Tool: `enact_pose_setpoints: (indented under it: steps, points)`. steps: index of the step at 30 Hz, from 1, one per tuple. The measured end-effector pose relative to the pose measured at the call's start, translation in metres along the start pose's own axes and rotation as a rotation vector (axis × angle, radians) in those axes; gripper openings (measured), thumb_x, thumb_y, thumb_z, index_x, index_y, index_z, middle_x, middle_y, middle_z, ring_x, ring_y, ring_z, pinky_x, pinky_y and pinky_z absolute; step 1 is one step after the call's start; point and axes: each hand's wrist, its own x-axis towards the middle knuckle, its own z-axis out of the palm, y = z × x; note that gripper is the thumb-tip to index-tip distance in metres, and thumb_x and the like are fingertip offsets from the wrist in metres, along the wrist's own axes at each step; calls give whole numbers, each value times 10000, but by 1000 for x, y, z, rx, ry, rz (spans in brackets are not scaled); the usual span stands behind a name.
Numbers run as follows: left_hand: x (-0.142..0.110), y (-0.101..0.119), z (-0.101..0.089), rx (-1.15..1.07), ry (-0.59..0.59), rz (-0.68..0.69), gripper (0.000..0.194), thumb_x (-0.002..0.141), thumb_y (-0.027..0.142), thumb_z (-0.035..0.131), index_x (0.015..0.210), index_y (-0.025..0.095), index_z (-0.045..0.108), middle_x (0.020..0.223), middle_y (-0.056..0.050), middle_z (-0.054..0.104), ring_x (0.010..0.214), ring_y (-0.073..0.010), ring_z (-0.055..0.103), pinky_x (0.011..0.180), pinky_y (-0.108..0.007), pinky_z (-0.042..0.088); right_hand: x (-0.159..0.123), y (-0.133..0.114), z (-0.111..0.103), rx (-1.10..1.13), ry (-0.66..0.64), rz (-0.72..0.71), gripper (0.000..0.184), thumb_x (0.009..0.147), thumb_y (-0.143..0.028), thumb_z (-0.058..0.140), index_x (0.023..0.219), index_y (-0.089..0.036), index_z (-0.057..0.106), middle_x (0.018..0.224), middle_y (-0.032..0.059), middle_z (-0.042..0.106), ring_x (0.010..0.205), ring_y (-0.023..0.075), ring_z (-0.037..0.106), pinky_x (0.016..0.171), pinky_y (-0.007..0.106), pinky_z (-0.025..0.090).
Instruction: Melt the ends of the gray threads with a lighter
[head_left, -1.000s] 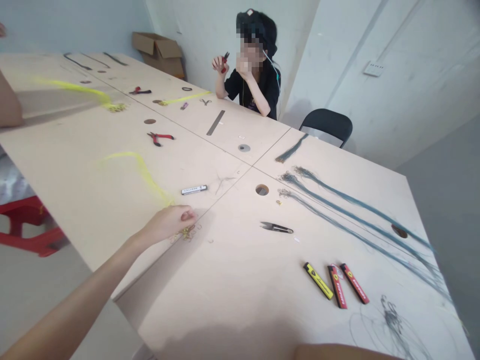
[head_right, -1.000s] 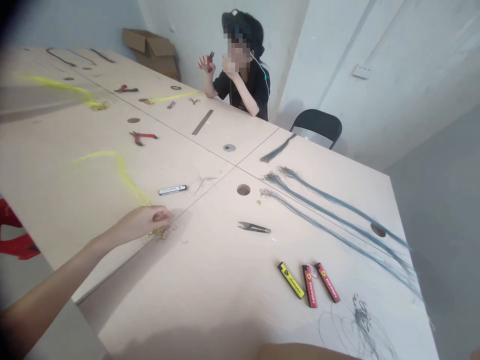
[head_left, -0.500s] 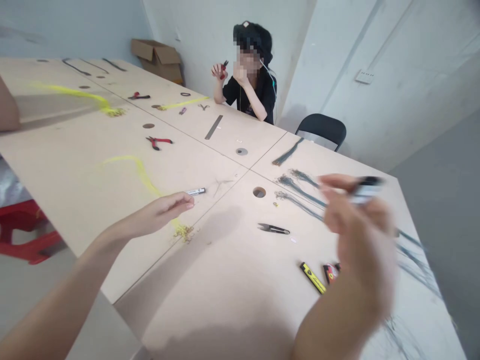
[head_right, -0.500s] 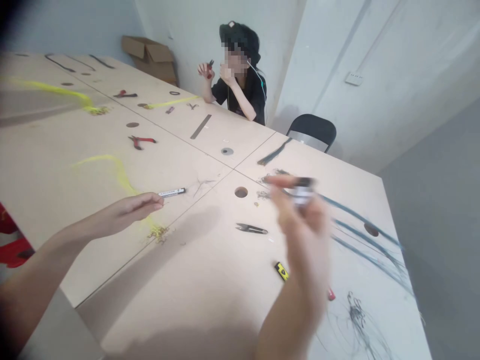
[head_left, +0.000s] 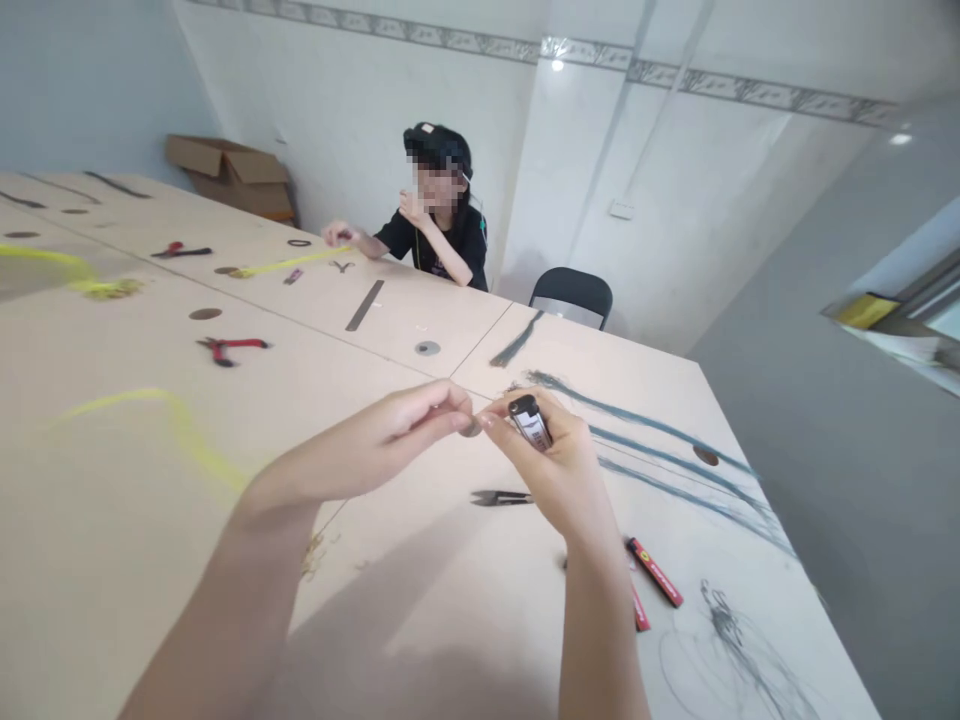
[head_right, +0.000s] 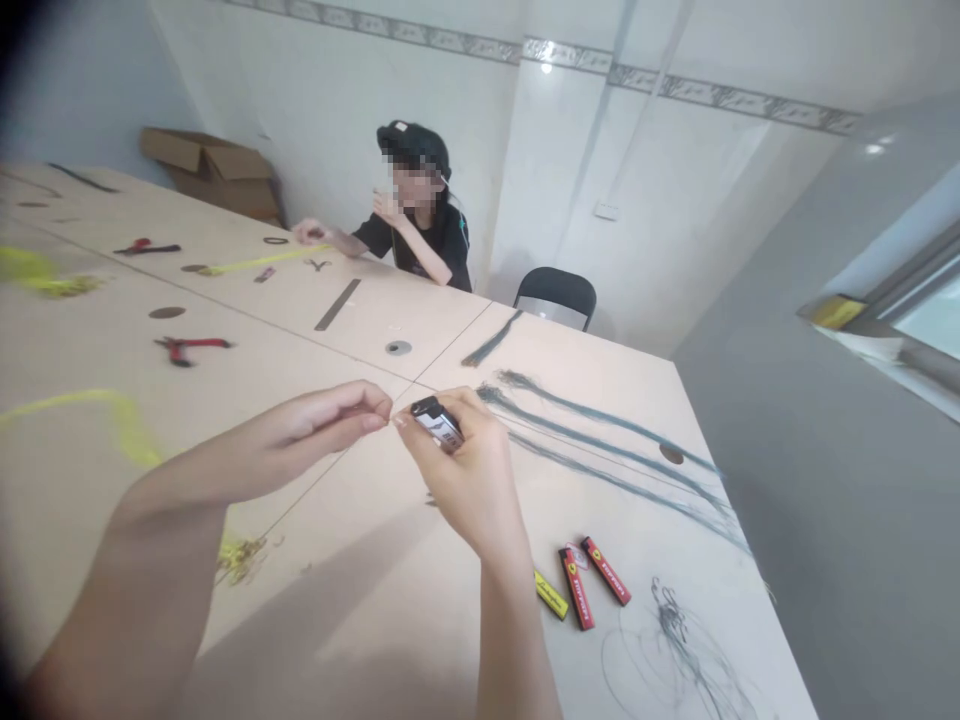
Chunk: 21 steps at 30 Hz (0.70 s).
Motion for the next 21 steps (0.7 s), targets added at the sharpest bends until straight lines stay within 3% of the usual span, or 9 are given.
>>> enact_pose_setpoints:
  steps: [5, 9, 15, 21]
  points:
    - [19, 13, 29, -35, 200, 110, 260, 1017, 391, 454, 950, 230, 646, 914, 4, 660, 839, -127, 599, 676, -204, 439, -5, -4, -25, -5, 200, 69, 162, 829, -354, 732, 770, -207, 699, 814, 19, 650, 624, 121, 515, 555, 270, 387]
    - [22, 15, 44, 60, 280, 218, 138, 994, 329, 543, 992, 266, 666, 823, 47, 603, 695, -77, 531, 597, -186, 392, -11, -9, -35, 7, 282, 179, 197, 807, -386, 769, 768, -205, 702, 814, 13, 648, 538, 83, 415, 475, 260, 309]
    - [27, 13, 50, 90, 365, 339, 62, 948, 240, 616, 933, 269, 669, 689, 73, 471, 584, -61, 403, 571, -184, 350, -13, -13, -36, 16, 278, 186, 184, 810, -361, 768, 753, -204, 691, 818, 10, 637, 520, 72, 381, 457, 258, 293]
    - [30, 15, 54, -76, 335, 180, 100, 891, 256, 637, 795, 239, 658, 578, 68, 366, 534, -77, 359, 516, -206, 306, -13, -13, -41, -106, 117, 153, 161, 850, -338, 716, 758, -212, 677, 840, 25, 643, 714, 139, 546, 579, 265, 410]
